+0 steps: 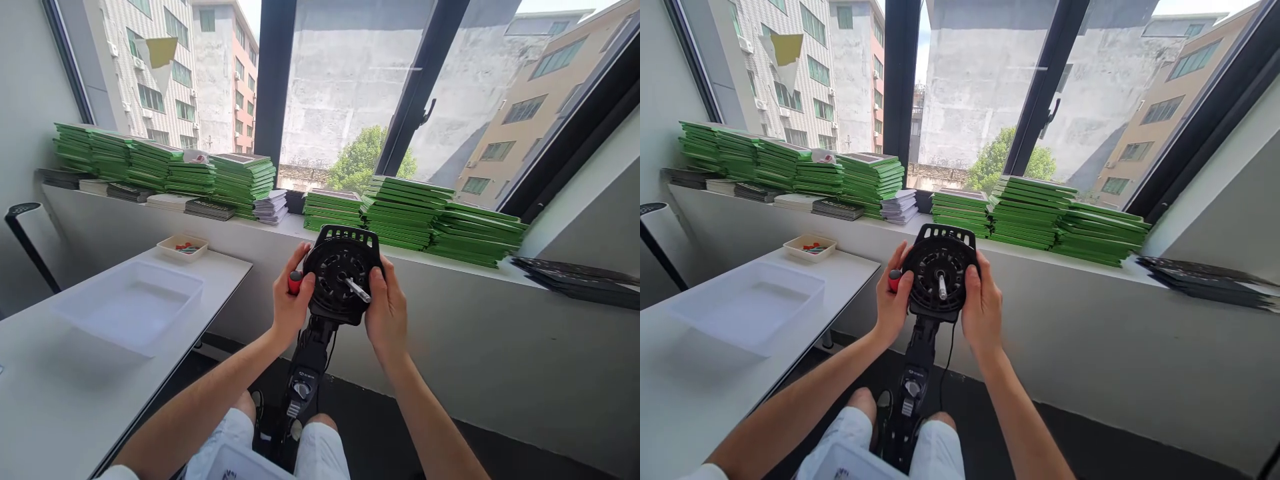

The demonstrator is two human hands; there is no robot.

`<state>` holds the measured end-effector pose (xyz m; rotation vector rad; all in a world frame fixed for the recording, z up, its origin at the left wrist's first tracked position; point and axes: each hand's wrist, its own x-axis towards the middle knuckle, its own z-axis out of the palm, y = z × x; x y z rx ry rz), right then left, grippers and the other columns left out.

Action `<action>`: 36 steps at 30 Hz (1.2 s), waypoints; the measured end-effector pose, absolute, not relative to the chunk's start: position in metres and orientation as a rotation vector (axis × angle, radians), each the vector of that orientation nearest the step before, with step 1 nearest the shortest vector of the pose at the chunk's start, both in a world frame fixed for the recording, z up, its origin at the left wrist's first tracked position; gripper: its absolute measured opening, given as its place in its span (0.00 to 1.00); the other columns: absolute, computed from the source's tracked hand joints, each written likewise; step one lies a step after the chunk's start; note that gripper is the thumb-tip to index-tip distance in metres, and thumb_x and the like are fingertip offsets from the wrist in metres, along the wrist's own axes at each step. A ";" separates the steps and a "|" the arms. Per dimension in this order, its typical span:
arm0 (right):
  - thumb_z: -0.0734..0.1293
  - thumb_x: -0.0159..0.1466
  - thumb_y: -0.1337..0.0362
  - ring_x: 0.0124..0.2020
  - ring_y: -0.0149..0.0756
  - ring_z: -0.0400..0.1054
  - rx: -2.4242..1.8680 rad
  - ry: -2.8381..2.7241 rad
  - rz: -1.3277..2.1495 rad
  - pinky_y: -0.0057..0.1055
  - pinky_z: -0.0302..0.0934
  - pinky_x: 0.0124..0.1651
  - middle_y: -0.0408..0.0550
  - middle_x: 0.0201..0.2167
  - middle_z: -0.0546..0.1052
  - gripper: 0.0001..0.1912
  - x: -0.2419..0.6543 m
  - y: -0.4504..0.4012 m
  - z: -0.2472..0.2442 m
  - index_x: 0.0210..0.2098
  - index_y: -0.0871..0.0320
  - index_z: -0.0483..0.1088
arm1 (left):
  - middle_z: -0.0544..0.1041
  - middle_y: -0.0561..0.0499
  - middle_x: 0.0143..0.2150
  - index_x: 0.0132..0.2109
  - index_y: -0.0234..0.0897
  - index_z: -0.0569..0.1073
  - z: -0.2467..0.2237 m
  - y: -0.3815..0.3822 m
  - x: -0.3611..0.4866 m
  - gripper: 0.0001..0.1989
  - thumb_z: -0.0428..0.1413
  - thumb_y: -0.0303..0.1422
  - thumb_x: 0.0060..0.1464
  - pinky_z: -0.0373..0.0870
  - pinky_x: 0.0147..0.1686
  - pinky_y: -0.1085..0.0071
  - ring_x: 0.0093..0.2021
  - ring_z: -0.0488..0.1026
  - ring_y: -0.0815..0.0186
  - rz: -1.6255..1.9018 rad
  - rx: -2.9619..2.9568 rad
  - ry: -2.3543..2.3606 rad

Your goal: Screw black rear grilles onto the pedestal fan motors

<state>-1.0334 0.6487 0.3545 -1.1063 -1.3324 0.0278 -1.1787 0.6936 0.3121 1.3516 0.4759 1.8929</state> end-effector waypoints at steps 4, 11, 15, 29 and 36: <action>0.59 0.73 0.36 0.41 0.41 0.69 -1.104 -1.358 0.027 0.33 0.65 0.41 0.49 0.46 0.78 0.31 -1.032 0.648 0.357 0.58 0.53 0.74 | 0.79 0.44 0.63 0.63 0.39 0.77 0.313 0.694 -1.181 0.25 0.59 0.46 0.66 0.78 0.47 0.70 0.48 0.80 0.62 1.879 1.400 0.454; 0.58 0.74 0.37 0.34 0.38 0.66 -1.085 -1.373 0.031 0.31 0.62 0.34 0.45 0.37 0.75 0.29 -1.031 0.638 0.356 0.55 0.53 0.73 | 0.83 0.45 0.56 0.62 0.40 0.79 0.316 0.693 -1.180 0.22 0.60 0.43 0.65 0.79 0.47 0.66 0.45 0.81 0.61 1.897 1.455 0.431; 0.58 0.74 0.37 0.34 0.38 0.65 -1.088 -1.377 0.013 0.32 0.62 0.36 0.45 0.38 0.75 0.29 -1.027 0.638 0.355 0.54 0.54 0.73 | 0.83 0.44 0.57 0.61 0.39 0.79 0.318 0.690 -1.178 0.21 0.59 0.42 0.65 0.78 0.54 0.64 0.53 0.80 0.58 1.921 1.449 0.440; 0.58 0.74 0.36 0.39 0.40 0.69 -1.066 -1.363 0.032 0.32 0.65 0.39 0.47 0.43 0.77 0.29 -1.025 0.644 0.353 0.55 0.53 0.73 | 0.84 0.46 0.54 0.61 0.39 0.80 0.319 0.693 -1.177 0.21 0.60 0.37 0.63 0.77 0.53 0.65 0.53 0.80 0.60 1.897 1.443 0.469; 0.58 0.74 0.34 0.35 0.38 0.68 -1.091 -1.348 0.027 0.31 0.63 0.35 0.47 0.40 0.77 0.30 -1.026 0.642 0.354 0.52 0.53 0.73 | 0.83 0.46 0.57 0.61 0.39 0.80 0.323 0.692 -1.179 0.20 0.61 0.35 0.63 0.74 0.59 0.66 0.56 0.79 0.61 1.881 1.448 0.464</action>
